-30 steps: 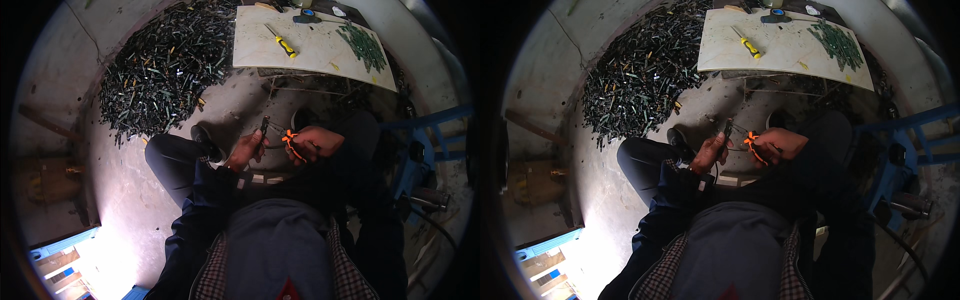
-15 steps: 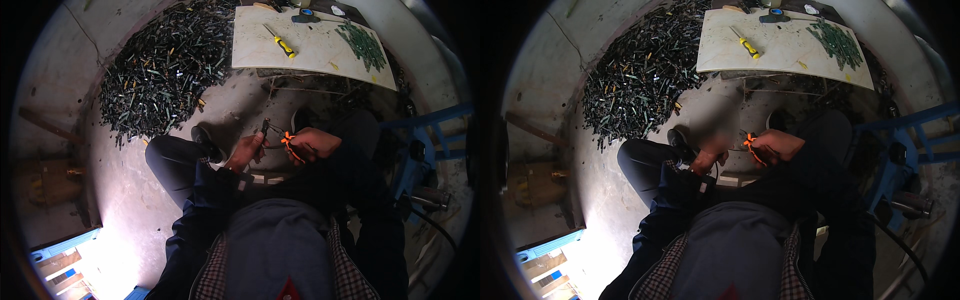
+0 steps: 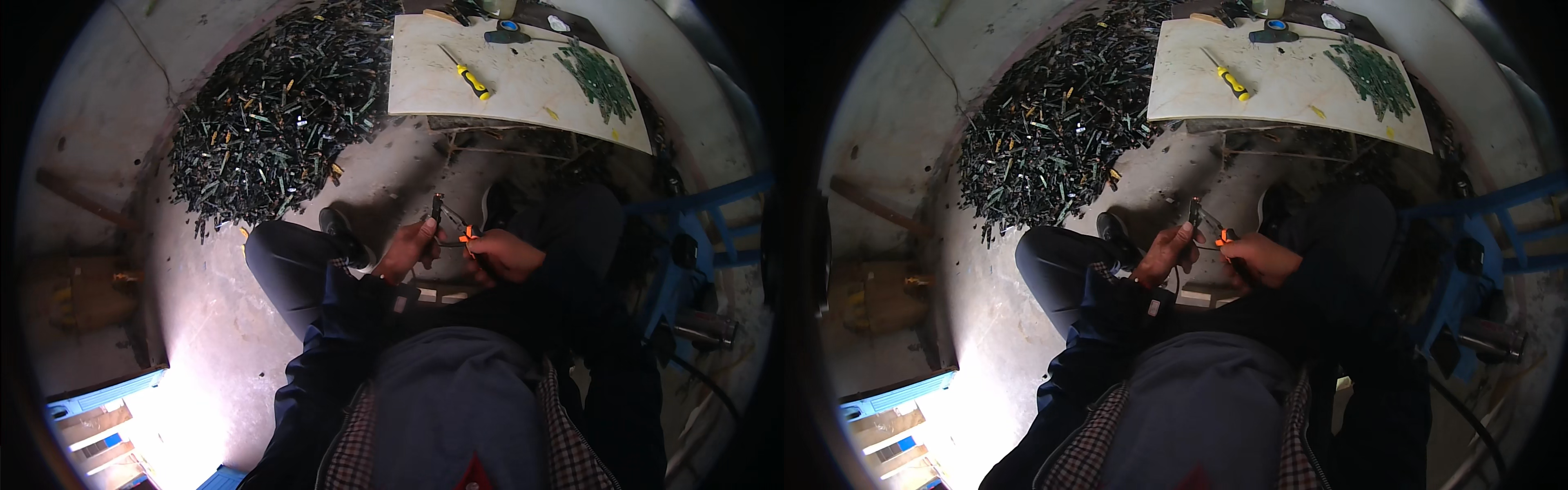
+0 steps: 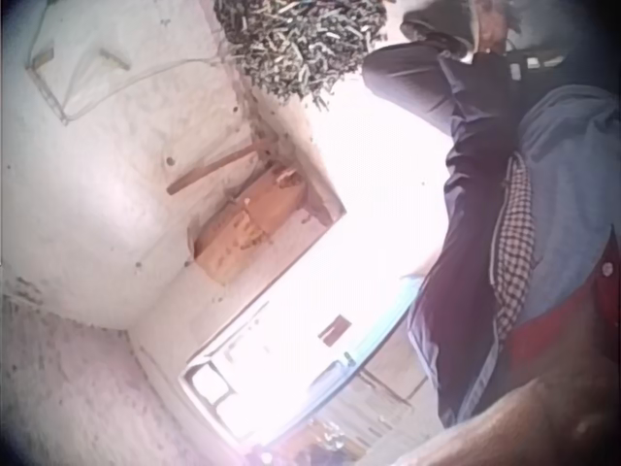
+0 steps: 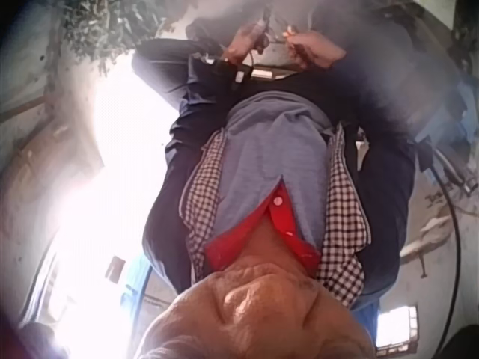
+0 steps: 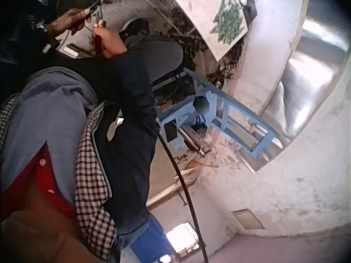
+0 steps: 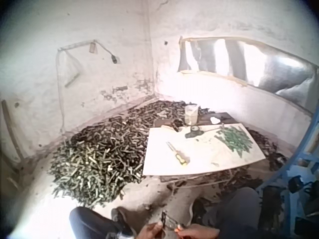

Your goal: The person sits at a low table and uses pliers to strip and cut components from small green circuit boards. They repeatedly pick up boards, manipulate them with tools, and place the processed pieces onto a pile on the table.

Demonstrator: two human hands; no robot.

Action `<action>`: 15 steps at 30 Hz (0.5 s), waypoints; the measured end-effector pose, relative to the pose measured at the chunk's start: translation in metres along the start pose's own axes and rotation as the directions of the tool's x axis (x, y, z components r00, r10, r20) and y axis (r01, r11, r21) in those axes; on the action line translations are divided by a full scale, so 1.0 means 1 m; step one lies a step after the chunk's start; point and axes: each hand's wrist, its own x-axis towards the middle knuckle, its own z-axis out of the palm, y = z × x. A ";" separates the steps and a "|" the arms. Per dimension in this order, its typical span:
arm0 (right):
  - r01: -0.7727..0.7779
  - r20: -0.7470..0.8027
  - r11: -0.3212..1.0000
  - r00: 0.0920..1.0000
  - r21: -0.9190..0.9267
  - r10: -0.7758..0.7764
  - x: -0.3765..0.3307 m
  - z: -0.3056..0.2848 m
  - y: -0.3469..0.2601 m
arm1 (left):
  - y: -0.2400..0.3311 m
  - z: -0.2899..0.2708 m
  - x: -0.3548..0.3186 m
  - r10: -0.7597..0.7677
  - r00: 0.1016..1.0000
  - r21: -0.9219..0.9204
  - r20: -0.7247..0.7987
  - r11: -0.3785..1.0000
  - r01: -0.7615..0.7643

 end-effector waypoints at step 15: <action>-0.010 -0.205 0.316 0.781 -0.949 -0.590 -0.008 0.016 0.006 | -0.030 -0.017 0.011 -0.146 0.953 -0.049 -0.265 0.989 0.138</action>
